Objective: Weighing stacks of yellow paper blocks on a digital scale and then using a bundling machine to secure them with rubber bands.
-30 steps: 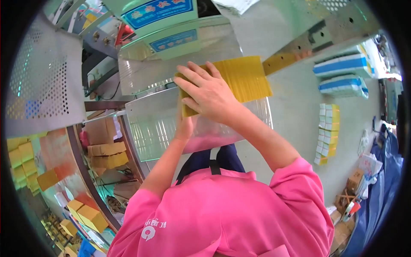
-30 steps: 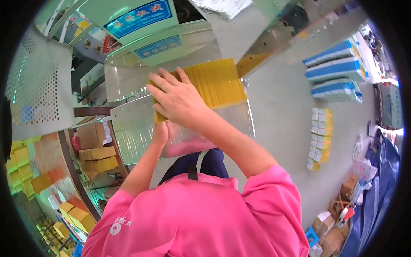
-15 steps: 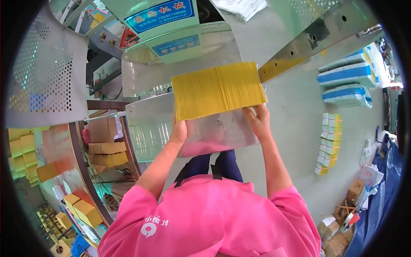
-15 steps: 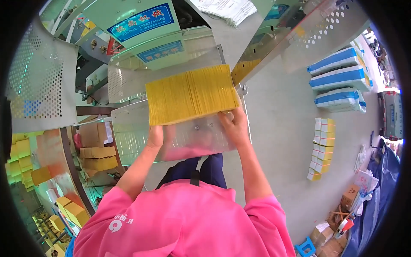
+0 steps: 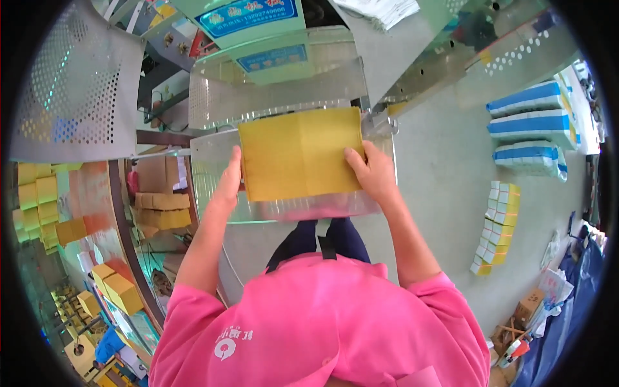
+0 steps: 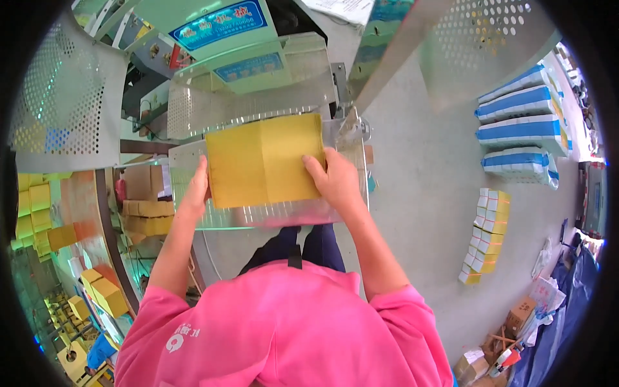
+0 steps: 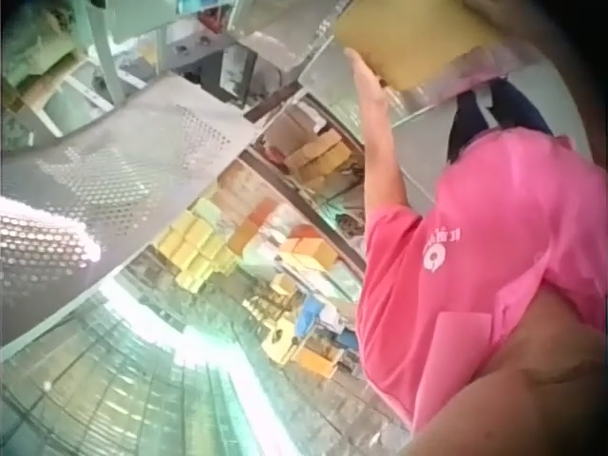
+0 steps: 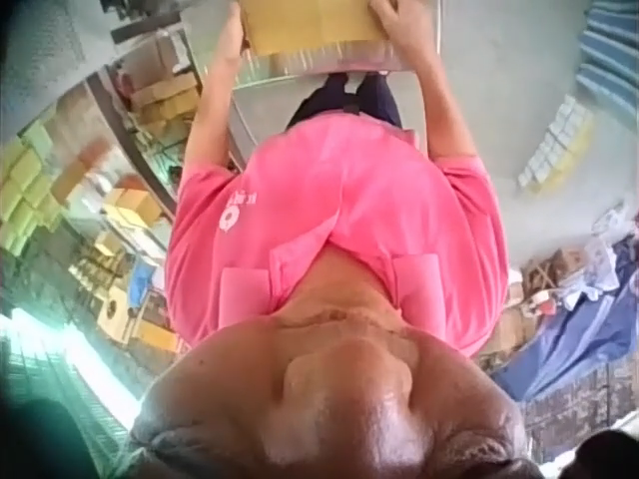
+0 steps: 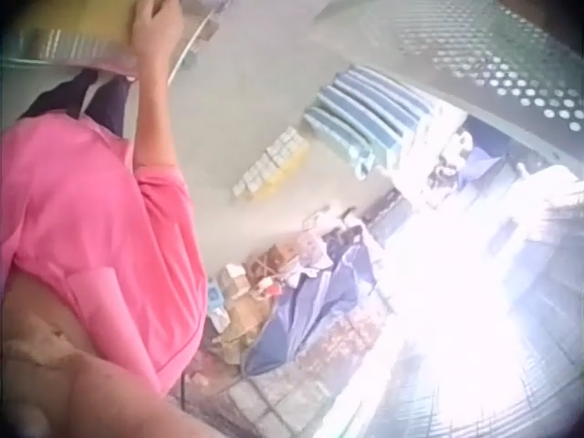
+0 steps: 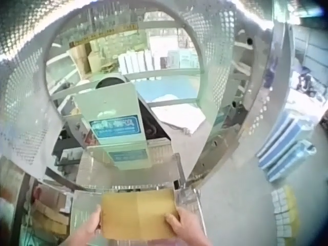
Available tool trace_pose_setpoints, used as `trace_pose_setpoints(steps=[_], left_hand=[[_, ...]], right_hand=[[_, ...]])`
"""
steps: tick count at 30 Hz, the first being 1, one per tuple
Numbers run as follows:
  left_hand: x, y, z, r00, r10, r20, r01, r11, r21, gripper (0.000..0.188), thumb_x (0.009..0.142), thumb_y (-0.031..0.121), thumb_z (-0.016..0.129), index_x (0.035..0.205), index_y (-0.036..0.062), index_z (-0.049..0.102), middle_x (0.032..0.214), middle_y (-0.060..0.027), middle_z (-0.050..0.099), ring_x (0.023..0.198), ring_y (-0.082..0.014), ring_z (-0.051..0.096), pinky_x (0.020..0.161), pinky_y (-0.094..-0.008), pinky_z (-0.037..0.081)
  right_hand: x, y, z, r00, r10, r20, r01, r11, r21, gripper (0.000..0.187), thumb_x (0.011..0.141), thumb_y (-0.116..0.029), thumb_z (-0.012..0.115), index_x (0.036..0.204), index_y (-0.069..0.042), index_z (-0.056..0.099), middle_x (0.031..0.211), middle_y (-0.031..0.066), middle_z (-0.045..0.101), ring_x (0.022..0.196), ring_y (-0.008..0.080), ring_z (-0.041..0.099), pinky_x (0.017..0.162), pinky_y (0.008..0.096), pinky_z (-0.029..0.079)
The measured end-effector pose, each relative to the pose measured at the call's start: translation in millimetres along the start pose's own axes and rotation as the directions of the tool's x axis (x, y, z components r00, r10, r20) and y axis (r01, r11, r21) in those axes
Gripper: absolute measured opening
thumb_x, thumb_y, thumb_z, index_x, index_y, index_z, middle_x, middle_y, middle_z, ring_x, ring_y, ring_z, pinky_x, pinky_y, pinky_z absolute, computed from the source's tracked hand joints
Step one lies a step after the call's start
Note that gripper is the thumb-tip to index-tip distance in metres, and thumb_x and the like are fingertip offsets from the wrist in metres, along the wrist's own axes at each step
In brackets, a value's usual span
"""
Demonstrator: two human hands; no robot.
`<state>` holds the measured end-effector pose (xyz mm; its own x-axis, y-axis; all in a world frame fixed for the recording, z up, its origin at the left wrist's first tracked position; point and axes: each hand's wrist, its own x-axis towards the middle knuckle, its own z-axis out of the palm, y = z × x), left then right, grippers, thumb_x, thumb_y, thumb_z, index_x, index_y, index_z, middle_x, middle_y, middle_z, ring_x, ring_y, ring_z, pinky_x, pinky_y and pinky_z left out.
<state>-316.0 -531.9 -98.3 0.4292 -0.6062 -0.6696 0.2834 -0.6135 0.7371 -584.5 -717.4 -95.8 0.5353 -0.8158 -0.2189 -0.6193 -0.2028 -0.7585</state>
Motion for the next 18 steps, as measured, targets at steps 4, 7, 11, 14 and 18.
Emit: trace_pose_setpoints(steps=[4,7,11,14,18], left_hand=[[-4.5,-9.2,-7.1,0.999,0.001,-0.035,-0.003,0.998,-0.059,0.076,0.094,0.071,0.026,0.130,0.0115,0.057,0.118,-0.0030,0.062,0.105,-0.0145,0.057,0.082,-0.0336,0.046],[4.9,-28.9,-20.3,0.998,-0.010,-0.064,0.003,0.993,-0.115,0.076,0.094,0.071,0.028,0.130,0.0107,0.057,0.118,-0.0032,0.062,0.105,-0.0143,0.057,0.083,-0.0329,0.045],[10.1,-22.0,11.9,0.976,0.163,-0.145,-0.172,0.984,-0.048,0.069,0.097,0.064,0.036,0.129,0.0065,0.057,0.114,-0.0039,0.063,0.106,-0.0145,0.057,0.086,-0.0313,0.046],[12.2,-30.9,8.1,0.955,0.274,-0.117,-0.287,0.951,-0.112,0.063,0.099,0.057,0.040,0.132,0.0051,0.053,0.117,-0.0048,0.061,0.109,-0.0154,0.055,0.092,-0.0311,0.044],[23.0,-49.6,23.0,0.952,0.281,-0.125,-0.302,0.780,-0.548,0.061,0.100,0.052,0.043,0.139,0.0058,0.046,0.130,-0.0052,0.054,0.119,-0.0163,0.051,0.101,-0.0320,0.040]], right_hand=[[4.1,2.6,-8.4,0.990,0.115,0.082,-0.140,0.861,0.489,0.037,0.095,-0.033,0.057,0.117,-0.003,0.064,0.077,0.0058,0.064,0.064,0.0156,0.058,0.062,0.0306,0.048],[3.5,16.8,-14.0,0.955,0.161,0.249,-0.291,0.677,0.676,0.032,0.099,-0.027,0.053,0.120,-0.007,0.065,0.082,-0.0031,0.061,0.065,0.0047,0.052,0.061,0.0202,0.045],[4.8,38.3,0.7,0.990,0.097,0.106,-0.144,0.713,0.686,0.031,0.100,-0.023,0.052,0.121,-0.005,0.064,0.095,0.0009,0.064,0.078,0.0080,0.057,0.072,0.0236,0.048],[8.3,37.1,11.1,0.996,0.039,0.080,-0.086,0.643,0.761,0.035,0.101,-0.022,0.050,0.129,-0.002,0.057,0.114,0.0049,0.062,0.101,0.0133,0.058,0.088,0.0275,0.047],[6.5,17.4,20.6,0.988,0.057,0.146,-0.157,0.376,0.913,0.047,0.102,-0.025,0.044,0.142,0.000,0.041,0.140,0.0092,0.048,0.129,0.0208,0.045,0.107,0.0336,0.037]])
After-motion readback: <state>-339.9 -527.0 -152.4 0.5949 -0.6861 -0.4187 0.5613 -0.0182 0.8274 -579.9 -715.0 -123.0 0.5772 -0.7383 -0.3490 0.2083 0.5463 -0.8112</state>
